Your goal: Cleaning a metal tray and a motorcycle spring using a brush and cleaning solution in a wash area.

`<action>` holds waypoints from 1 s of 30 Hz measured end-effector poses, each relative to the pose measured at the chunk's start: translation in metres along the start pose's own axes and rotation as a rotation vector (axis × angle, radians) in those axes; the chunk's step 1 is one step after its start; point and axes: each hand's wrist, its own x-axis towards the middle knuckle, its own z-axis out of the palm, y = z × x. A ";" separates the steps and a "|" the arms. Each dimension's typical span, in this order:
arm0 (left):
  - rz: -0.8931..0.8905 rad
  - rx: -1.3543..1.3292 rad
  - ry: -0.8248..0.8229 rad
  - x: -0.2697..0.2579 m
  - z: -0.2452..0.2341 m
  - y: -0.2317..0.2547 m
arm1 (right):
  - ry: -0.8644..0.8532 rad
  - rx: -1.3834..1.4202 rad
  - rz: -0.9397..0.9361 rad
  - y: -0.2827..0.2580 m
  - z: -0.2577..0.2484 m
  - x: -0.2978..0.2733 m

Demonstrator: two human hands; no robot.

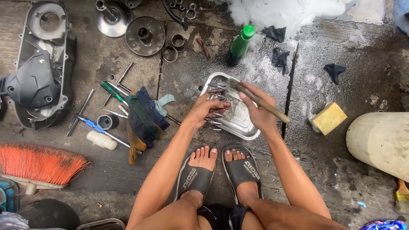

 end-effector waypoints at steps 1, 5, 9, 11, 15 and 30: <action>0.002 0.002 0.000 0.014 -0.006 -0.014 | 0.001 0.002 -0.002 -0.003 0.005 -0.004; -0.127 -0.030 0.093 0.049 -0.020 -0.031 | -0.194 -0.076 -0.243 -0.031 0.015 -0.016; -0.167 -0.195 0.116 0.046 -0.019 -0.016 | -0.293 -0.044 -0.256 -0.059 0.010 -0.021; -0.134 -0.107 0.062 0.068 -0.022 -0.053 | -0.258 -0.061 -0.283 -0.059 0.007 -0.017; -0.130 -0.073 -0.048 0.045 0.010 -0.018 | -0.215 -0.168 -0.275 -0.046 0.006 -0.005; -0.083 -0.275 -0.149 0.055 -0.015 -0.021 | -0.255 -0.185 -0.105 -0.065 0.003 -0.014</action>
